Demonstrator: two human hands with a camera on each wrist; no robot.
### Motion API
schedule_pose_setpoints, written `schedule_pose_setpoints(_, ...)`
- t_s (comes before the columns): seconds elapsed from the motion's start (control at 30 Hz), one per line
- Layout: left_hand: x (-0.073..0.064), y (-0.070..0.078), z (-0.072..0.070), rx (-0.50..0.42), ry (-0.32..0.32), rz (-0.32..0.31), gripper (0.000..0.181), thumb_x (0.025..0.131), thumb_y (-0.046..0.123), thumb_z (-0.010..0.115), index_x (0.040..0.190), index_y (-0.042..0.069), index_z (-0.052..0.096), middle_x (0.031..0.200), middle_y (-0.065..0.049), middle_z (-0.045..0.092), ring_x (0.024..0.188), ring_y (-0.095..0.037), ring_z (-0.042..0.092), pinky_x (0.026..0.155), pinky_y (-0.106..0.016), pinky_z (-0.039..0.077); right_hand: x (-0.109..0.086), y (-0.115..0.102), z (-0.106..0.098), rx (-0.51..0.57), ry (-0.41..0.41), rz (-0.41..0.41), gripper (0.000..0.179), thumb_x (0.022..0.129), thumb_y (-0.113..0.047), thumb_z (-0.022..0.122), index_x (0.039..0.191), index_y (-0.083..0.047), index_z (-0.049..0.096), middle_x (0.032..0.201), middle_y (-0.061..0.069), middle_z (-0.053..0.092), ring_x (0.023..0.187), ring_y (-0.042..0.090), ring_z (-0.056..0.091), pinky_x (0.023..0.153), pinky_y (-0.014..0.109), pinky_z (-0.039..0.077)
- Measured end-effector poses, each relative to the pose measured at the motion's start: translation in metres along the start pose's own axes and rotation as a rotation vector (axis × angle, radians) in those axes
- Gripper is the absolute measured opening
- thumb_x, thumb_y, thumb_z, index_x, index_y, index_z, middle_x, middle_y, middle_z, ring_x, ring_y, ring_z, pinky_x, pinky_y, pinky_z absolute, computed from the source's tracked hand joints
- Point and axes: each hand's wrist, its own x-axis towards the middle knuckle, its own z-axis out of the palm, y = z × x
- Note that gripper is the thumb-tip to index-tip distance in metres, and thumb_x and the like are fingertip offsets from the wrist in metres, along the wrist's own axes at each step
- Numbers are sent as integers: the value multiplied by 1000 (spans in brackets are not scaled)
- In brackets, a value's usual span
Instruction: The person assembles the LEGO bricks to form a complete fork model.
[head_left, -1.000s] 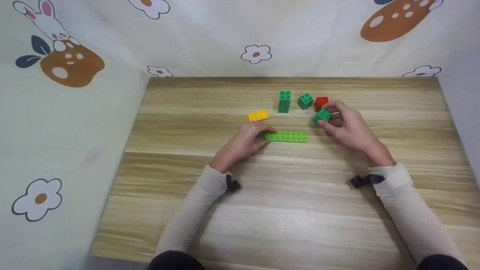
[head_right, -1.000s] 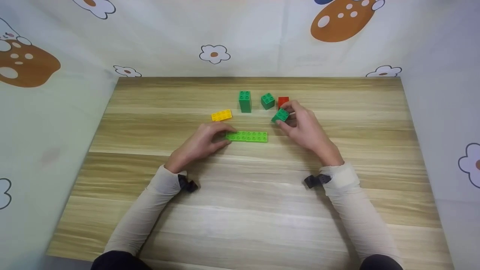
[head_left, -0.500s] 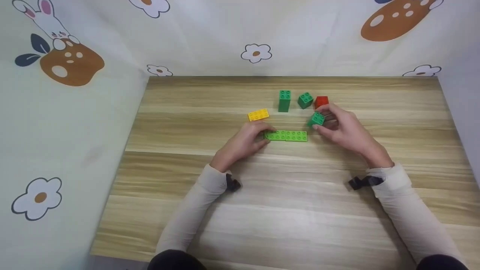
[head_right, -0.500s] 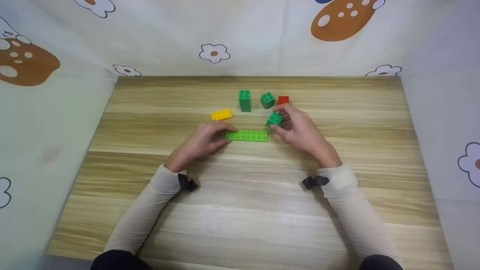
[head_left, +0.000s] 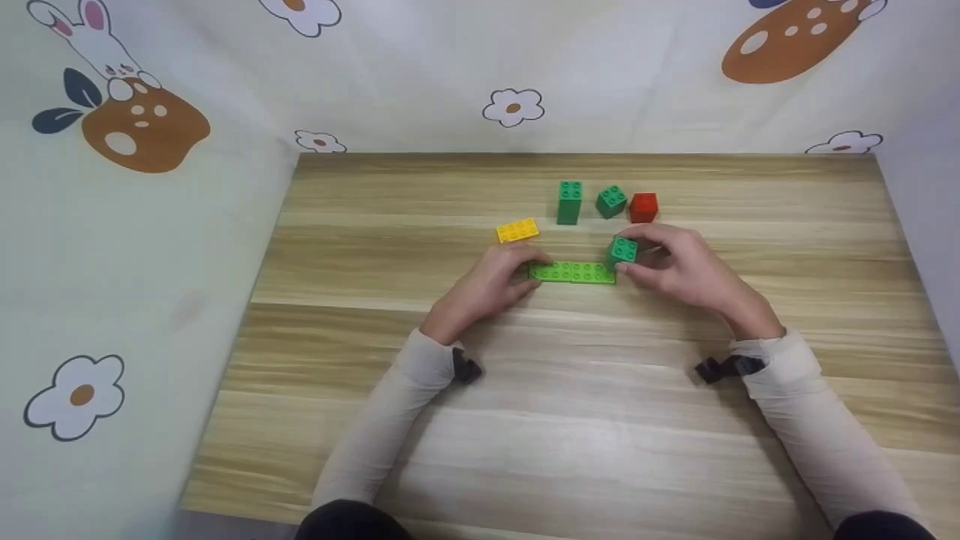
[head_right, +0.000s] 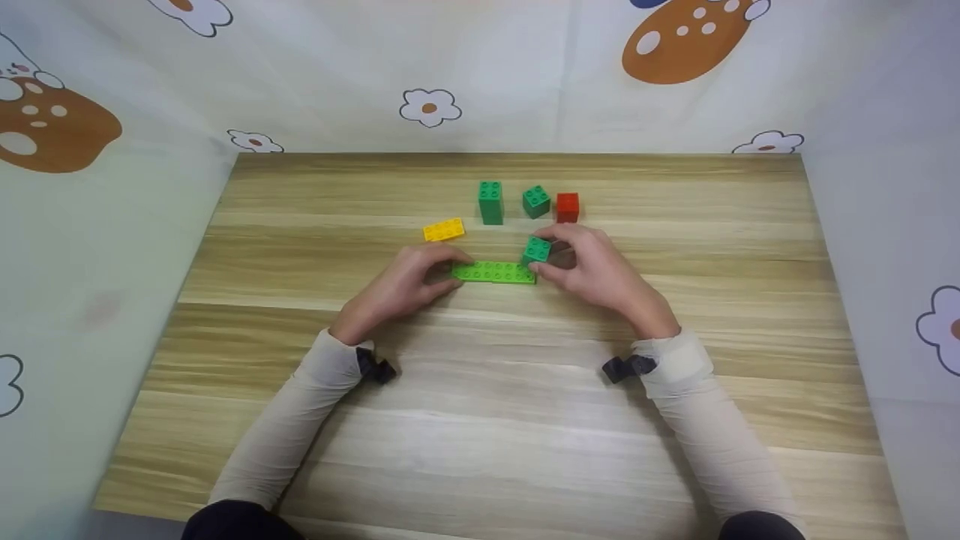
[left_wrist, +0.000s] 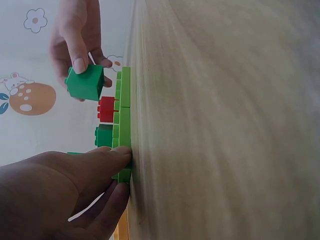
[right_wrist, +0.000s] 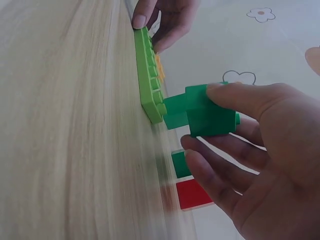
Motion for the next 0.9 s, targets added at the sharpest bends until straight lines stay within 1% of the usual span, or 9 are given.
schedule_pose_setpoints(0.17,0,0,0,4,0,2,33,101,8,75,134,7,74,134,-8,76,130,-24,69,118,-39,52,-1,0,-1,8,-35,-8,42,96,-17,85,135,-12,74,123,6,78,108,22,75,92,38,66)
schedule_pose_setpoints(0.27,0,0,0,-2,-4,-3,33,101,8,75,134,7,74,135,-8,76,131,-24,68,119,-39,52,-2,-1,-1,17,-57,2,42,95,-16,86,135,-14,74,123,4,77,109,21,75,95,34,65)
schedule_pose_setpoints(0.4,0,0,1,-12,-6,-11,33,101,8,75,135,7,73,135,-7,76,131,-23,68,119,-39,51,-2,0,0,14,-79,1,41,95,-20,86,134,-16,74,123,2,76,110,19,74,97,26,62)
schedule_pose_setpoints(0.47,0,0,1,-16,-6,-13,33,101,8,75,135,8,73,135,-7,76,132,-23,68,119,-39,51,-2,0,1,12,-85,-4,41,95,-23,87,134,-16,75,124,1,76,111,19,73,97,26,62)
schedule_pose_setpoints(0.7,-1,1,0,-15,-2,-9,33,101,7,75,133,7,74,134,-8,76,131,-23,68,119,-39,52,-1,0,4,3,-111,-11,42,93,-19,88,133,-15,75,124,1,77,110,18,72,99,39,64)
schedule_pose_setpoints(0.9,-1,1,0,-8,1,-5,32,100,5,76,132,7,75,133,-7,77,130,-23,69,118,-39,52,-1,-1,5,6,-115,-8,44,93,-17,88,134,-14,75,126,2,77,112,17,72,100,44,63)
